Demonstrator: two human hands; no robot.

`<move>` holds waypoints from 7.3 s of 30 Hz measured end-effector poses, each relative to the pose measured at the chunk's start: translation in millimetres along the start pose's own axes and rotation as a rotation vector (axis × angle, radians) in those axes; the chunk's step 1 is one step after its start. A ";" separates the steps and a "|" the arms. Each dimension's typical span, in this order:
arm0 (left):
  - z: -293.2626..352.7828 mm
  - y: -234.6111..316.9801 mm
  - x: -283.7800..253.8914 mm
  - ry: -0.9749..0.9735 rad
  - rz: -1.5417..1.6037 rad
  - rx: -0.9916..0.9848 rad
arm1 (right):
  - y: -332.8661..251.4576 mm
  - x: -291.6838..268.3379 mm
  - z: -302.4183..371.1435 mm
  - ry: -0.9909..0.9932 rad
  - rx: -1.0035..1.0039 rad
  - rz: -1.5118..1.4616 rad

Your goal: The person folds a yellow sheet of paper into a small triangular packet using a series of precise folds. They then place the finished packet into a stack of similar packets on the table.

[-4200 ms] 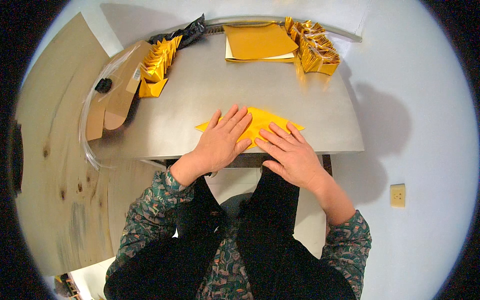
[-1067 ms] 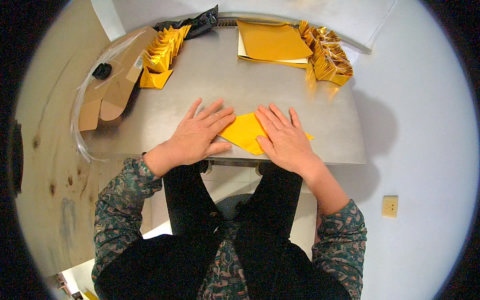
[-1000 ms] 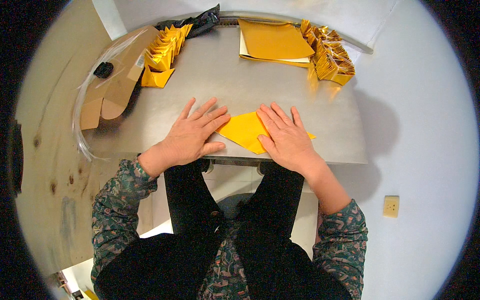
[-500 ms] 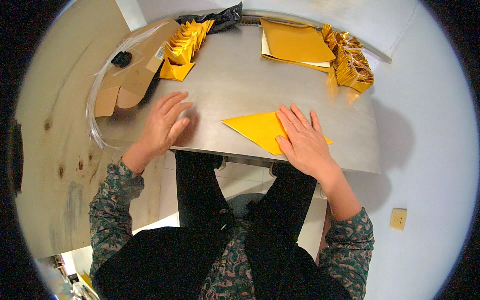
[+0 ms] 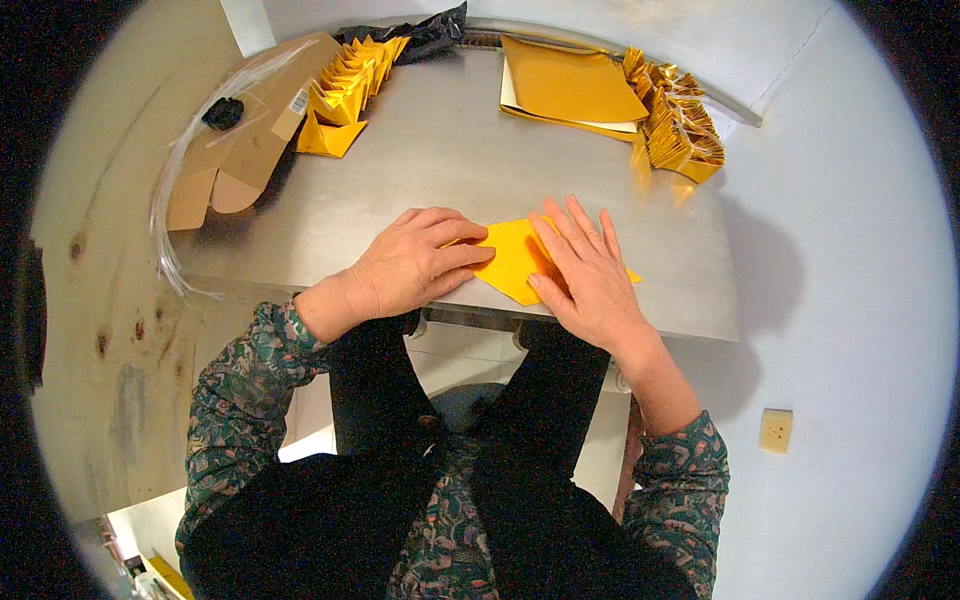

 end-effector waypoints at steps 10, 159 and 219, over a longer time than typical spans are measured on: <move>3.3 6.0 0.5 0.035 0.006 0.025 | -6.8 -20.0 27.7 0.005 -0.128 -0.073; -55.8 -21.6 50.9 -0.141 0.250 0.112 | 42.2 8.8 -16.4 -0.136 0.023 -0.021; -68.4 -42.0 39.1 -0.164 0.005 -0.057 | -39.9 -24.7 52.7 -0.133 -0.005 -0.109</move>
Point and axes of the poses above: each hand's wrist, its own z-axis away from the middle knuckle, its own x-axis out of the palm, y = z × x, the point moved 6 cm from there along -z, towards the middle knuckle, and after that the axes turned 10 degrees about y, right-handed, at the moved point
